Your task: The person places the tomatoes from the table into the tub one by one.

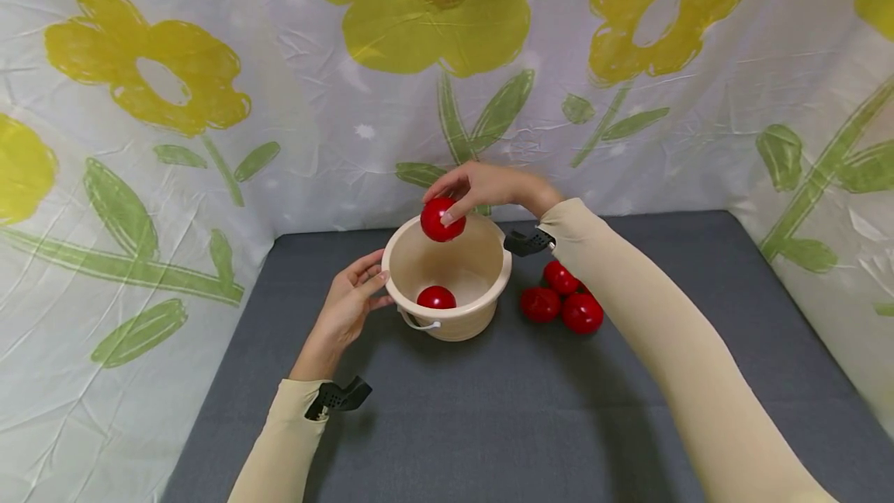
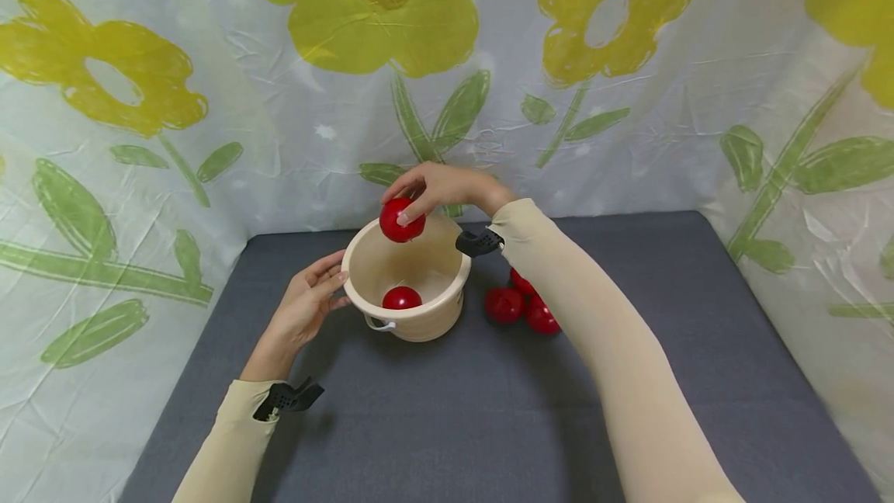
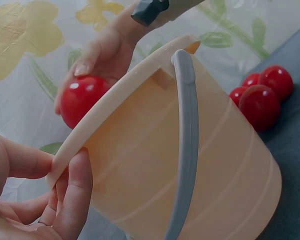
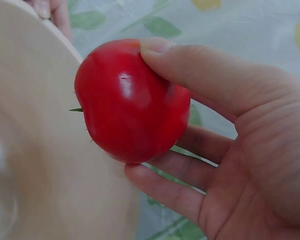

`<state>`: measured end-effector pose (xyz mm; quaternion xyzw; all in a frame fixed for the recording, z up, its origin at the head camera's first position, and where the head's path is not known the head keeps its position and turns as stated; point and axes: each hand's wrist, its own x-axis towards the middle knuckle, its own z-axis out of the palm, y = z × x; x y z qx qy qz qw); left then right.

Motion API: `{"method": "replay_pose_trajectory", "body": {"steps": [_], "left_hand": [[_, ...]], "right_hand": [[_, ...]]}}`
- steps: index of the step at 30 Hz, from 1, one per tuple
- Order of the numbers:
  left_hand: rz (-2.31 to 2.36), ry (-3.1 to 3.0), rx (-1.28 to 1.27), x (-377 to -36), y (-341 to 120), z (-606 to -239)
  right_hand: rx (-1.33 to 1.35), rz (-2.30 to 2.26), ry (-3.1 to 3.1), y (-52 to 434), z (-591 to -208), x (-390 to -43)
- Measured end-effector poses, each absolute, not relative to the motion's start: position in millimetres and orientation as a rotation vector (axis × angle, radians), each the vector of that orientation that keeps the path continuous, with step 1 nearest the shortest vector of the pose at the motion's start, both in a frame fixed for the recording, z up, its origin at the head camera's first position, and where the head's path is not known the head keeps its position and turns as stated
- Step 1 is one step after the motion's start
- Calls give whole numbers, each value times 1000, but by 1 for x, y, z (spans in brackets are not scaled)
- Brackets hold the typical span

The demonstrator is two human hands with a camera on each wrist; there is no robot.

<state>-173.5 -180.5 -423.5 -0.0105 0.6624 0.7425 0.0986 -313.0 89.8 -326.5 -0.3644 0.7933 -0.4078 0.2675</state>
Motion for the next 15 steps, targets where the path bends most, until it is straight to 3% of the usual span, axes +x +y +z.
{"method": "replay_pose_trajectory", "body": {"steps": [15], "left_hand": [[2178, 1971, -39, -175, -181, -425]], "right_hand": [[-1053, -1015, 2052, 77, -350, -307]]}}
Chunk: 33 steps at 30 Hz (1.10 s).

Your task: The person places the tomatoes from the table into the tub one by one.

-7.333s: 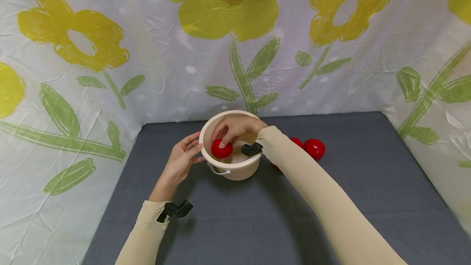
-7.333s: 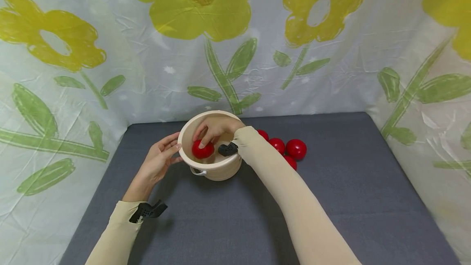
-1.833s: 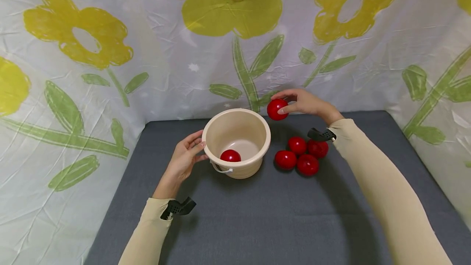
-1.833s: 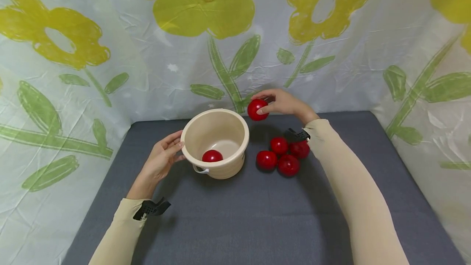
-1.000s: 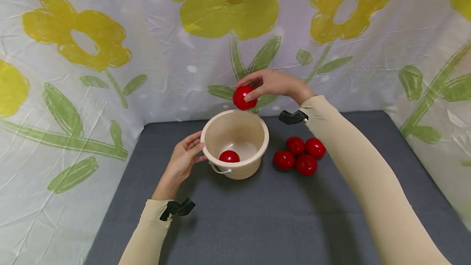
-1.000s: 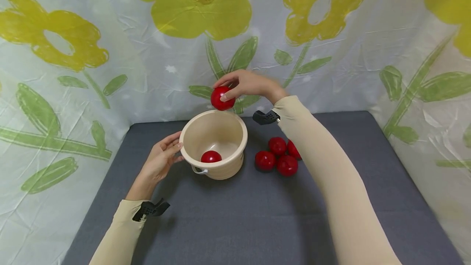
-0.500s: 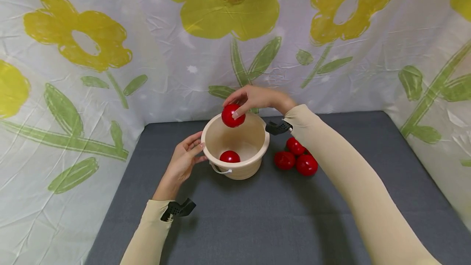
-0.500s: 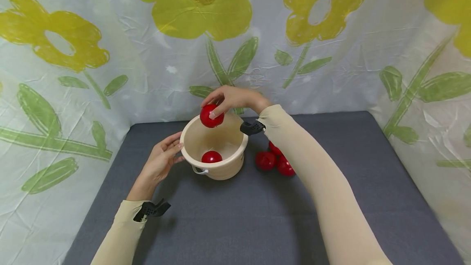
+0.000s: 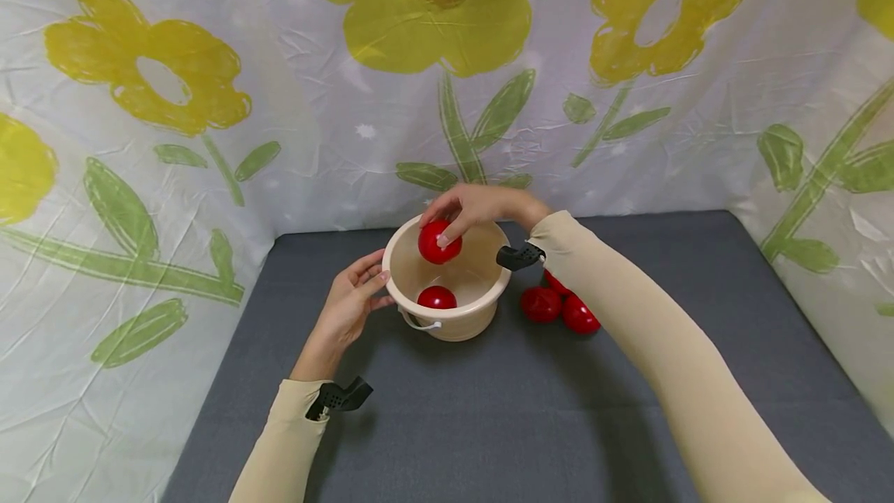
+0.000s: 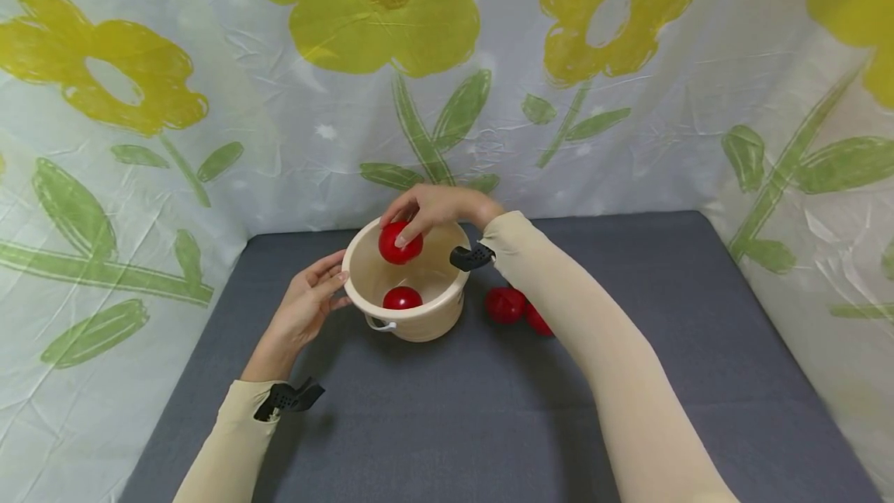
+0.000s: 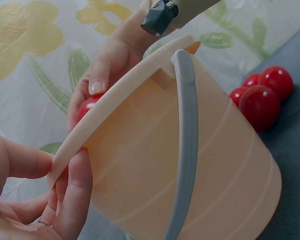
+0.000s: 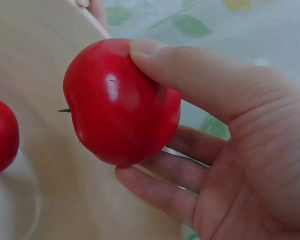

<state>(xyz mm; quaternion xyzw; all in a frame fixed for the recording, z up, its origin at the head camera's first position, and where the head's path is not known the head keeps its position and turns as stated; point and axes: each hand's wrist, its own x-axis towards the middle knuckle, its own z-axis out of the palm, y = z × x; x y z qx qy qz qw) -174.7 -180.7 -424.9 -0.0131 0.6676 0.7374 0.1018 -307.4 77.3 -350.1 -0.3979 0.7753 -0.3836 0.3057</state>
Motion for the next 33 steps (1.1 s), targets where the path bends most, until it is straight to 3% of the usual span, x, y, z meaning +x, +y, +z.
{"method": "replay_pose_trajectory", "body": {"steps": [33], "left_hand": [[2192, 1950, -46, -173, -179, -422]], "right_hand": [[-984, -872, 1999, 54, -379, -302]]}}
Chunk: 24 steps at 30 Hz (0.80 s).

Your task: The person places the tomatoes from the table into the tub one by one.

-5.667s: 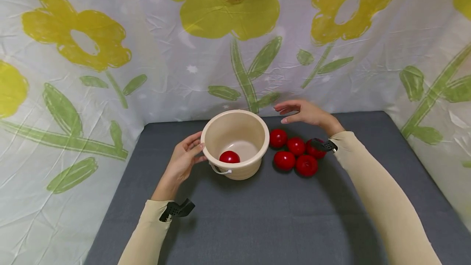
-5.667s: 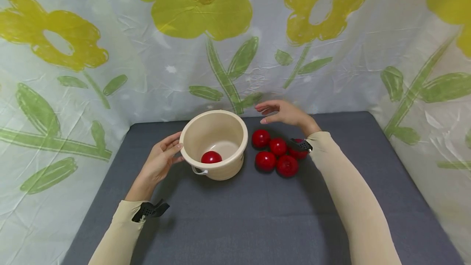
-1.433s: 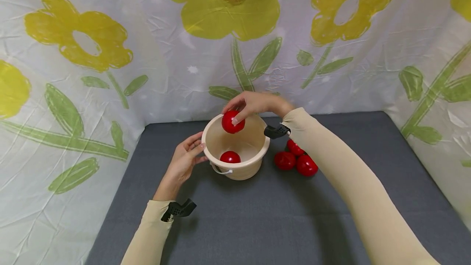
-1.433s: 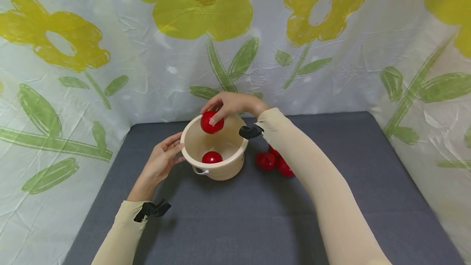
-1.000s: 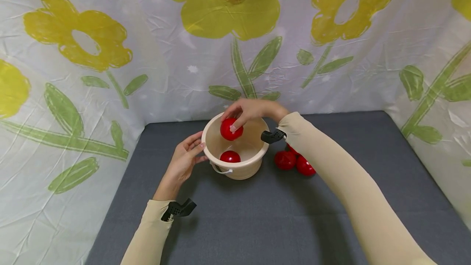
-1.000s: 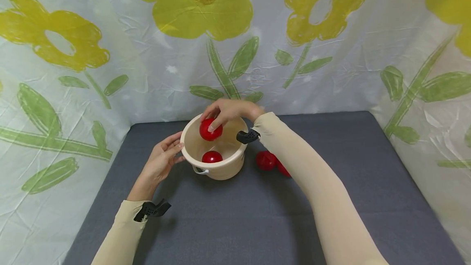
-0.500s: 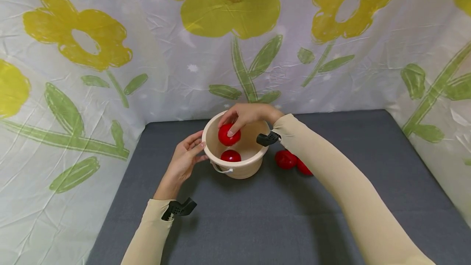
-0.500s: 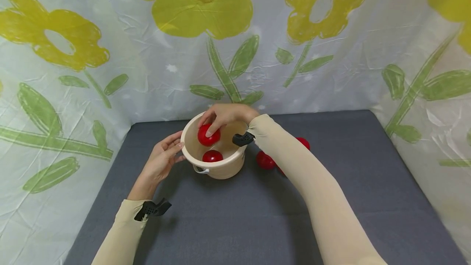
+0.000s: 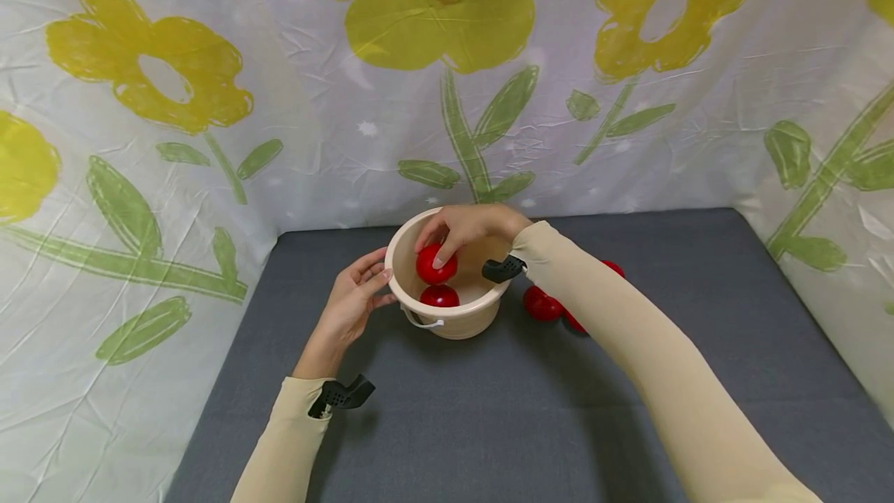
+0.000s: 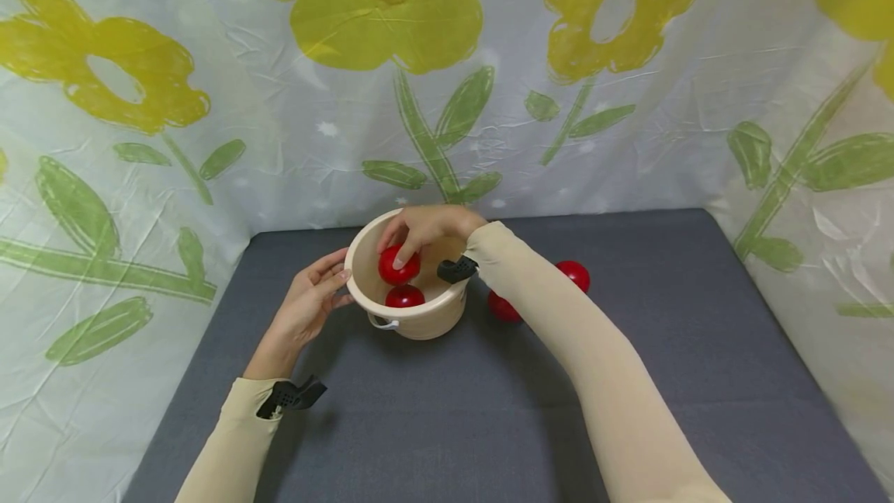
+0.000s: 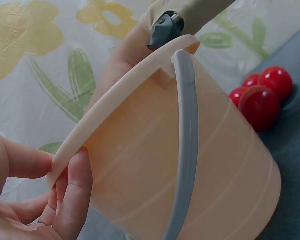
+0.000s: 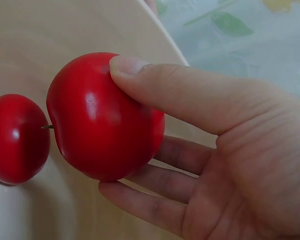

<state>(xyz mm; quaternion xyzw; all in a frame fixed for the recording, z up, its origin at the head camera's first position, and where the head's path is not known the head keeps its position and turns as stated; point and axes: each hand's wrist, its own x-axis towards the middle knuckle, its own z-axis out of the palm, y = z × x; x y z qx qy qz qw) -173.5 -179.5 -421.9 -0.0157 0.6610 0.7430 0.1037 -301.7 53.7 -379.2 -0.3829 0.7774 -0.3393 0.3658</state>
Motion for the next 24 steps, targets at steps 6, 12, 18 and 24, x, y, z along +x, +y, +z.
{"method": "replay_pose_trajectory", "body": {"steps": [6, 12, 18, 24], "left_hand": [[2191, 1947, -49, -174, -179, -422], [2192, 1948, -52, -174, -180, -424], [2198, 1946, -61, -173, -180, -423], [2199, 1943, -53, -174, -179, -423]], "right_hand": [[-993, -886, 1978, 50, -385, -302], [-1017, -891, 1958, 48, -391, -302], [-989, -879, 1977, 46, -392, -302], [-983, -865, 1991, 45, -393, -302]]}}
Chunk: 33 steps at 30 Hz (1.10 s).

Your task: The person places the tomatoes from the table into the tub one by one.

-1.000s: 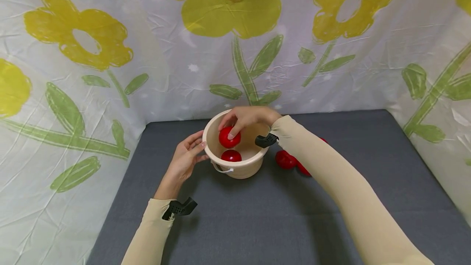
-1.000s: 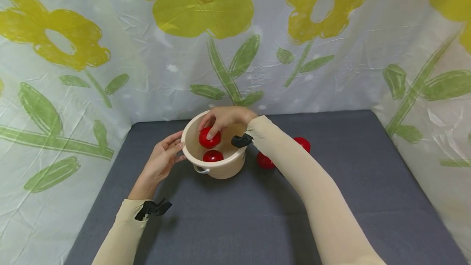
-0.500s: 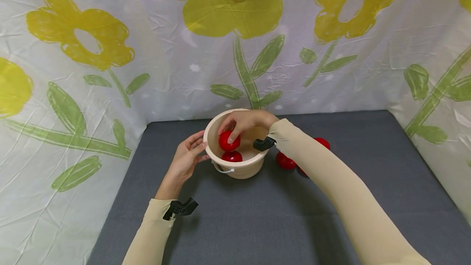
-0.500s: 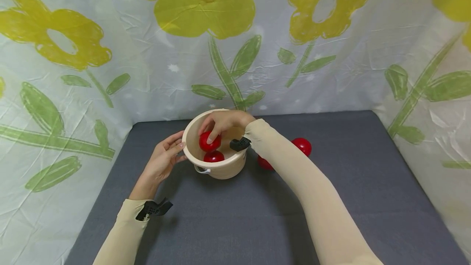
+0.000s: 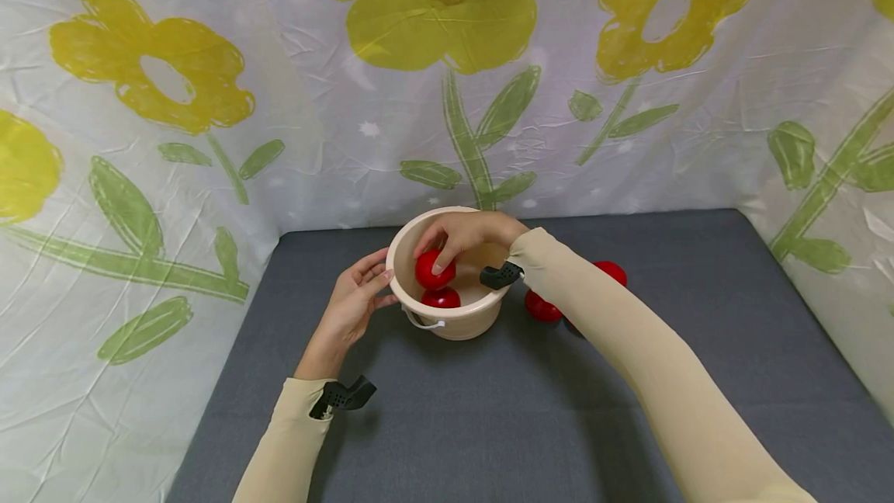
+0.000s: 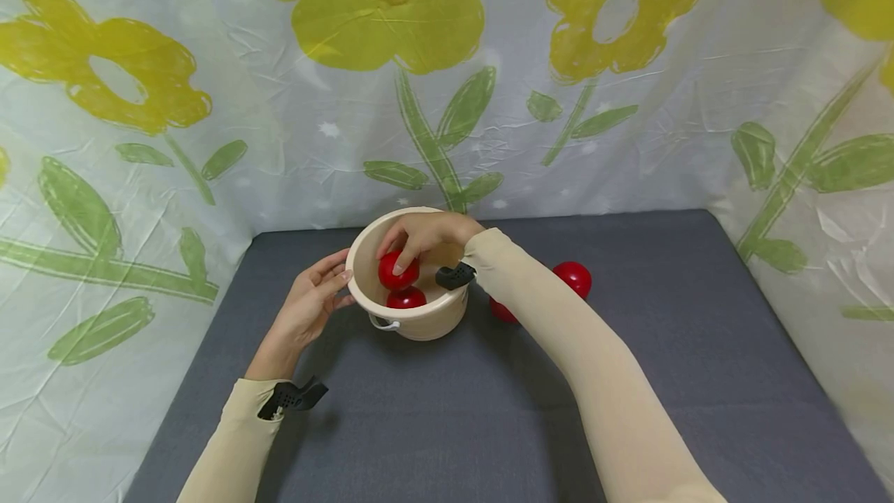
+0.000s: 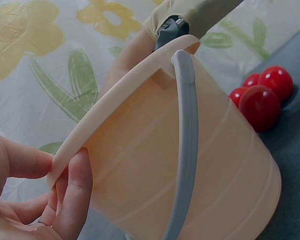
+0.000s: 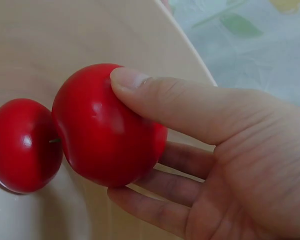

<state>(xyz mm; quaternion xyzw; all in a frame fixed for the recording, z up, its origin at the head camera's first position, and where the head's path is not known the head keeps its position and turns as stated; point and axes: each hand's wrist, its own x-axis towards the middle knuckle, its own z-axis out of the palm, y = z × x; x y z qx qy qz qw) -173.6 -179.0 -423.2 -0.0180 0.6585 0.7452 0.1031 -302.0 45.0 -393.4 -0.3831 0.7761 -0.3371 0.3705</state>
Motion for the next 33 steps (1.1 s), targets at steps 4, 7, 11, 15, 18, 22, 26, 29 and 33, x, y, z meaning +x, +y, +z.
{"method": "replay_pose_trajectory", "body": {"steps": [4, 7, 11, 15, 18, 22, 26, 29, 33], "left_hand": [[2199, 1946, -56, -173, -179, -423], [2200, 1948, -67, -173, -179, -423], [2193, 1953, -66, -173, -179, -423], [2184, 1963, -48, -173, -179, -423], [2185, 1967, -46, -174, -179, -424], [2185, 1969, -49, -173, -179, -424], [2182, 1975, -48, -173, -179, -424], [2181, 1976, -49, -173, -179, -424], [2181, 1976, -48, -173, -179, -424]], "right_hand": [[-983, -858, 2001, 45, -393, -302], [-987, -856, 2007, 45, -393, -301], [-1004, -864, 2002, 46, -393, -300], [-1015, -890, 1972, 47, -392, -300], [-1025, -899, 1964, 47, -391, -301], [-1035, -907, 1972, 49, -388, -301], [-1043, -934, 1955, 50, -388, -300], [-1048, -963, 1932, 51, -389, -299], [-1047, -991, 1919, 54, -388, -297]]}}
